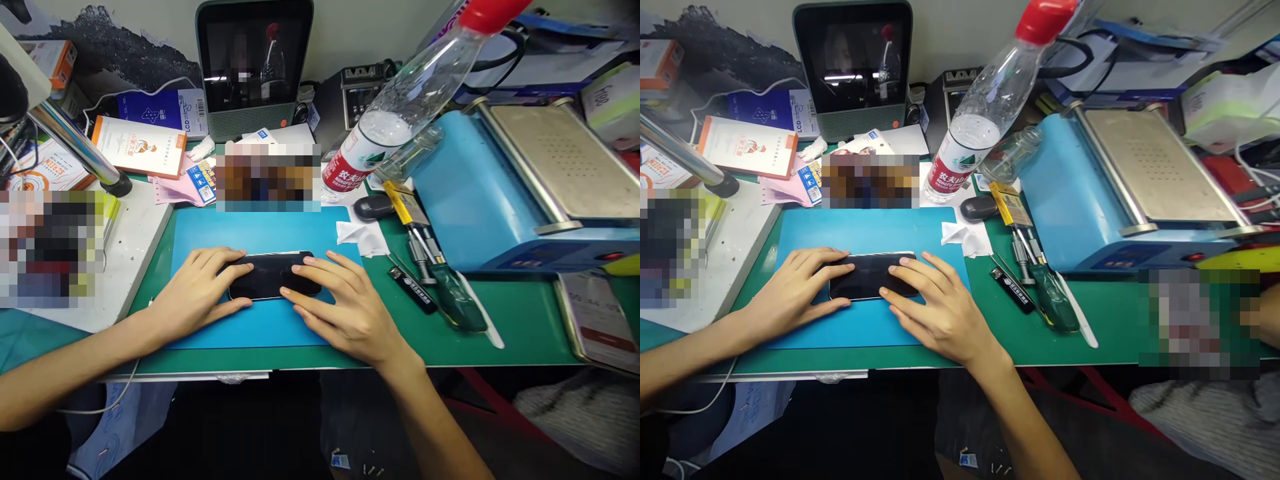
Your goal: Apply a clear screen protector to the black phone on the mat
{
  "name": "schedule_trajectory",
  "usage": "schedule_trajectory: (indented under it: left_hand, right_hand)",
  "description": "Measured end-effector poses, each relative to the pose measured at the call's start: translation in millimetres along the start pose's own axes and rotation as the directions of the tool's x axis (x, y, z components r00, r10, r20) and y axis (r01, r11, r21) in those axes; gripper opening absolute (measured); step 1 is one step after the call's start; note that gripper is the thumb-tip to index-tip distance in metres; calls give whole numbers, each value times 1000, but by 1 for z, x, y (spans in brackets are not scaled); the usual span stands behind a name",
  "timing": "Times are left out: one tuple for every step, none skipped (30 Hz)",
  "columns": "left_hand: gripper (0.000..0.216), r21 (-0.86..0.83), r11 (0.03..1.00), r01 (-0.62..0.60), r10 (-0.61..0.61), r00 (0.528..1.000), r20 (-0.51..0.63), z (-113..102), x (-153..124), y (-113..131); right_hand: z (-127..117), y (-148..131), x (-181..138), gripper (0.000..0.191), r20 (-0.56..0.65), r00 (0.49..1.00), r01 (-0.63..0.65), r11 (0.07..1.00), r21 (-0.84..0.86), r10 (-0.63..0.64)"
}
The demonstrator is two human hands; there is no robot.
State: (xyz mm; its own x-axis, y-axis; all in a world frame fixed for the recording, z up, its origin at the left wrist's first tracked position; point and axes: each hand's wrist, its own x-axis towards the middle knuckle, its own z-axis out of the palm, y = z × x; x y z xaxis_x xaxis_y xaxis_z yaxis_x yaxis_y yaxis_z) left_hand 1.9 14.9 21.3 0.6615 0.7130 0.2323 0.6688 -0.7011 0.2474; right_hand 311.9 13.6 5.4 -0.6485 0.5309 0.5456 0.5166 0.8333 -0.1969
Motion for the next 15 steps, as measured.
schedule_trajectory:
  left_hand:
    - [46,-5,1000,2,-2,1000,0,0,0,0]
    - [46,-9,1000,3,-3,1000,-2,-1,0,0]
    - [46,-10,1000,4,-4,1000,-2,-1,0,0]
    - [45,-10,1000,7,-7,1000,0,-1,1,0]
    - [45,-7,1000,9,-9,1000,4,-2,1,1]
    - [46,-2,1000,11,-11,1000,6,-2,1,1]
    - [46,2,1000,13,-13,1000,9,-2,1,1]
    - [46,4,1000,12,-12,1000,7,-2,1,1]
    - [46,5,1000,11,-11,1000,2,-2,1,1]
    - [47,5,1000,9,-8,1000,-5,-2,1,1]
    - [47,4,1000,6,-6,1000,-10,-1,0,1]
    - [47,2,1000,6,-6,1000,-11,-1,0,0]
    - [46,-1,1000,6,-6,1000,-9,-1,0,0]
    - [46,-5,1000,8,-8,1000,-5,-1,0,0]
    - [46,-9,1000,10,-10,1000,2,-1,0,0]
  right_hand:
    - [0,0,-1,33,-23,1000,-12,1000,-17,11]
    - [1,0,-2,31,-40,999,-27,999,-31,26]
    - [1,0,-3,30,-51,998,-46,998,-40,44]
    - [1,0,-4,29,-57,996,-65,997,-42,63]
    - [1,1,-5,29,-61,995,-84,996,-38,82]
    - [1,1,-6,31,-62,993,-105,994,-31,103]
    - [1,2,-6,35,-65,990,-127,992,-25,125]
    - [0,2,-7,39,-68,987,-146,989,-19,145]
    - [0,2,-7,44,-70,985,-159,987,-13,158]
    - [0,2,-7,48,-64,985,-160,987,-3,159]
    - [-1,3,-7,51,-48,988,-148,989,11,148]
    - [-1,3,-7,54,-22,991,-128,991,30,128]
    - [-1,3,-7,55,9,994,-106,993,50,106]
    - [-2,3,-7,56,38,996,-89,994,68,86]
    - [-2,3,-7,56,61,996,-76,994,81,71]
